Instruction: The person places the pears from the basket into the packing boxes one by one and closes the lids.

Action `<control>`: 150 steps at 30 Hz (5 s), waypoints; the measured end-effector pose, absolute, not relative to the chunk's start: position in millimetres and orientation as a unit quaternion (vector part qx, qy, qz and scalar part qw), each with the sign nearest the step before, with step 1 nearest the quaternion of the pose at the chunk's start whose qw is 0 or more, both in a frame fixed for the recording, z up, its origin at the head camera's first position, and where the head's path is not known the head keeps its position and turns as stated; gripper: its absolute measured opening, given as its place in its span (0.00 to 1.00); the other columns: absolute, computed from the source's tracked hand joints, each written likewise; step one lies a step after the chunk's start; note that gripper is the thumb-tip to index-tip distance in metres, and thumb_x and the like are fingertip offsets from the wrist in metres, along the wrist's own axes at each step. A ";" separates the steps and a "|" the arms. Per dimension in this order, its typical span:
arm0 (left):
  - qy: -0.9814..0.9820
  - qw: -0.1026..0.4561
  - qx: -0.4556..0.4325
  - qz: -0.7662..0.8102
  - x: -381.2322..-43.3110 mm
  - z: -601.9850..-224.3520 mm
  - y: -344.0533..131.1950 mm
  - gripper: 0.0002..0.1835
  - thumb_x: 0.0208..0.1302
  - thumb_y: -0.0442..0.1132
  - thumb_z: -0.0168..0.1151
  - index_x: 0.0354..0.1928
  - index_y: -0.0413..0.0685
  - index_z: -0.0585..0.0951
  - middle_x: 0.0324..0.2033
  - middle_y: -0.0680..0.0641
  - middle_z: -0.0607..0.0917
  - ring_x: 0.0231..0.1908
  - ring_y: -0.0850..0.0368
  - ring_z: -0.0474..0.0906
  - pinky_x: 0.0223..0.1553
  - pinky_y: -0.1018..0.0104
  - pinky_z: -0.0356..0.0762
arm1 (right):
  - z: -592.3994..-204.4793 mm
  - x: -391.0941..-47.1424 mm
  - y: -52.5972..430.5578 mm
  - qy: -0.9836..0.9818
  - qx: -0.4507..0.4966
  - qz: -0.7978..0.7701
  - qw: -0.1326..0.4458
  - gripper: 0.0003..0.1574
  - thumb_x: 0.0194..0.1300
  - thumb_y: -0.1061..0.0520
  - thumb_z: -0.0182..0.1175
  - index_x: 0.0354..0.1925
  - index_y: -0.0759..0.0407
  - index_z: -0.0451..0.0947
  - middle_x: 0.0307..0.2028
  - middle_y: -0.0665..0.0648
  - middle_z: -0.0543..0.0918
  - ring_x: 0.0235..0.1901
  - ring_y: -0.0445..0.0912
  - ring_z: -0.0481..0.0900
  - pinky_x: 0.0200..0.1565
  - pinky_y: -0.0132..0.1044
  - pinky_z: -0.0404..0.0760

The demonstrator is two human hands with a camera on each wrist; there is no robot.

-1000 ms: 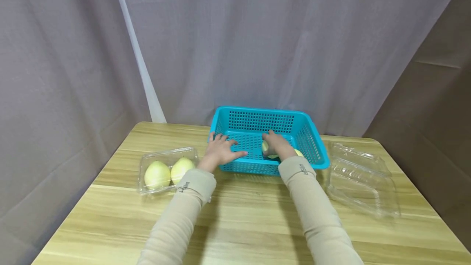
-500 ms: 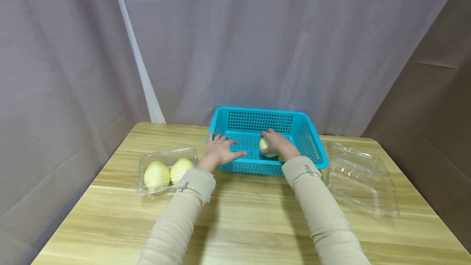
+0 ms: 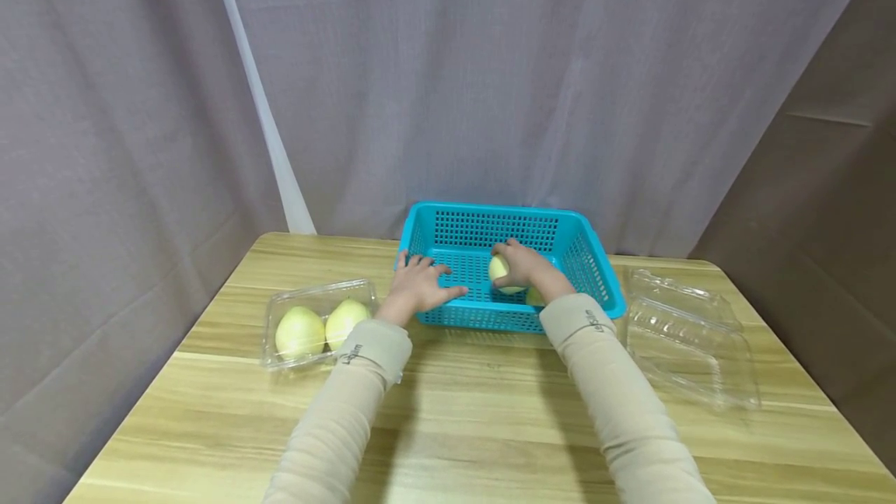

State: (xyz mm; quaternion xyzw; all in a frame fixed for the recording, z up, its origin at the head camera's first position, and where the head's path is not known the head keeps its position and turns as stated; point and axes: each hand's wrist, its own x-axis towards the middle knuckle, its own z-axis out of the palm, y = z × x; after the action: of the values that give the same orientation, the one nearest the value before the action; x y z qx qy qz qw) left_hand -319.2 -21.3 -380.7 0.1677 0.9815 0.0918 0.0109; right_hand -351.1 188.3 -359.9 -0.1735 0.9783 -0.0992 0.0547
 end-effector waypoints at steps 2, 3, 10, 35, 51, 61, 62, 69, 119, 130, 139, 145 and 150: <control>0.981 0.010 0.168 0.092 -319.6 -380.8 -21.7 0.35 0.61 0.72 0.43 0.63 0.61 0.72 0.67 0.44 0.68 0.70 0.42 0.55 0.72 0.42 0.35 | -357.7 -349.2 187.3 0.978 -0.175 -0.103 0.054 0.39 0.55 0.51 0.68 0.62 0.61 0.67 0.53 0.67 0.71 0.44 0.57 0.76 0.43 0.49 0.80; 0.981 0.011 0.168 0.091 -319.6 -380.8 -21.8 0.35 0.61 0.72 0.43 0.63 0.61 0.72 0.67 0.45 0.68 0.70 0.43 0.55 0.72 0.42 0.34 | -356.8 -348.6 186.8 0.978 -0.175 -0.103 0.055 0.39 0.55 0.51 0.68 0.62 0.61 0.67 0.53 0.67 0.71 0.44 0.57 0.76 0.43 0.49 0.80; 0.982 0.011 0.167 0.091 -319.8 -381.3 -22.0 0.35 0.61 0.71 0.43 0.62 0.61 0.73 0.67 0.45 0.68 0.70 0.42 0.55 0.72 0.42 0.34 | -349.7 -345.0 185.3 0.976 -0.184 -0.098 0.058 0.39 0.56 0.50 0.67 0.62 0.60 0.67 0.55 0.67 0.70 0.43 0.57 0.76 0.43 0.49 0.80; 0.983 0.012 0.163 0.085 -322.8 -381.7 -22.8 0.34 0.61 0.72 0.43 0.61 0.63 0.73 0.66 0.45 0.69 0.70 0.43 0.55 0.72 0.43 0.35 | -332.3 -334.6 189.8 0.969 -0.227 -0.080 0.058 0.37 0.55 0.51 0.66 0.61 0.60 0.68 0.56 0.67 0.70 0.39 0.55 0.76 0.38 0.45 0.79; 0.983 0.015 0.166 0.077 -323.9 -383.2 -15.2 0.28 0.64 0.63 0.47 0.63 0.63 0.72 0.66 0.48 0.68 0.69 0.44 0.57 0.72 0.45 0.34 | -322.1 -318.5 212.3 0.963 -0.248 -0.089 0.055 0.37 0.55 0.53 0.66 0.61 0.62 0.67 0.56 0.67 0.70 0.39 0.54 0.77 0.38 0.45 0.79; 0.983 0.012 0.166 0.075 -324.7 -382.9 -14.6 0.28 0.63 0.64 0.48 0.62 0.64 0.73 0.66 0.48 0.68 0.69 0.44 0.57 0.72 0.44 0.35 | -311.8 -309.5 219.7 0.961 -0.257 -0.084 0.052 0.37 0.54 0.53 0.66 0.61 0.62 0.68 0.54 0.66 0.71 0.39 0.54 0.77 0.37 0.43 0.80; 0.983 0.011 0.166 0.076 -324.8 -382.8 -14.7 0.28 0.63 0.64 0.48 0.61 0.63 0.73 0.66 0.48 0.69 0.69 0.44 0.57 0.72 0.44 0.35 | -310.9 -308.8 220.1 0.961 -0.258 -0.084 0.053 0.37 0.54 0.53 0.67 0.61 0.62 0.68 0.54 0.66 0.71 0.39 0.54 0.77 0.37 0.44 0.80; 0.983 0.007 0.166 0.076 -325.6 -382.4 -15.2 0.28 0.63 0.65 0.48 0.61 0.64 0.74 0.66 0.48 0.69 0.69 0.44 0.58 0.72 0.44 0.36 | -307.2 -304.8 225.5 0.961 -0.261 -0.082 0.046 0.37 0.54 0.54 0.67 0.60 0.62 0.69 0.55 0.67 0.71 0.40 0.55 0.77 0.37 0.46 0.80; 0.983 0.017 0.167 0.078 -321.4 -380.1 -24.7 0.28 0.64 0.65 0.47 0.61 0.62 0.73 0.66 0.46 0.68 0.69 0.43 0.56 0.72 0.44 0.34 | -277.5 -270.1 296.4 0.972 -0.226 -0.062 -0.017 0.36 0.52 0.51 0.68 0.56 0.64 0.71 0.51 0.70 0.73 0.38 0.55 0.78 0.35 0.48 0.79; 0.983 0.014 0.164 0.081 -321.0 -379.0 -25.6 0.28 0.63 0.65 0.47 0.61 0.62 0.73 0.66 0.46 0.68 0.69 0.43 0.56 0.72 0.44 0.34 | -278.0 -266.1 312.0 0.974 -0.218 -0.061 -0.023 0.36 0.52 0.50 0.68 0.55 0.66 0.72 0.48 0.70 0.75 0.35 0.54 0.77 0.32 0.47 0.77; 0.983 0.017 0.166 0.081 -322.8 -379.9 -26.6 0.29 0.63 0.65 0.47 0.61 0.61 0.73 0.66 0.46 0.68 0.69 0.43 0.56 0.72 0.44 0.33 | -284.9 -261.3 326.3 0.975 -0.212 -0.058 -0.026 0.34 0.51 0.50 0.69 0.53 0.65 0.72 0.45 0.68 0.75 0.33 0.52 0.77 0.29 0.45 0.75; 0.983 0.019 0.165 0.081 -322.3 -379.7 -27.0 0.29 0.63 0.65 0.47 0.62 0.62 0.73 0.67 0.46 0.68 0.69 0.42 0.55 0.72 0.44 0.33 | -290.9 -260.7 339.2 0.976 -0.210 -0.056 -0.023 0.37 0.50 0.49 0.70 0.53 0.68 0.72 0.46 0.71 0.75 0.35 0.54 0.77 0.28 0.43 0.76; 0.983 0.017 0.163 0.080 -321.8 -379.7 -27.2 0.29 0.63 0.65 0.47 0.61 0.62 0.74 0.66 0.47 0.68 0.69 0.42 0.56 0.72 0.44 0.34 | -295.1 -259.5 347.5 0.976 -0.207 -0.061 -0.015 0.38 0.51 0.49 0.70 0.54 0.69 0.71 0.45 0.72 0.74 0.34 0.54 0.77 0.28 0.42 0.76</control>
State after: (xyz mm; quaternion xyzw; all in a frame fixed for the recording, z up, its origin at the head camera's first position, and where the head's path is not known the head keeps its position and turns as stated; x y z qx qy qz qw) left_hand -321.8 -27.2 -379.7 0.1632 0.9832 0.0801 0.0167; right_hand -259.5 347.5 -295.1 -0.2072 0.9763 -0.0614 -0.0146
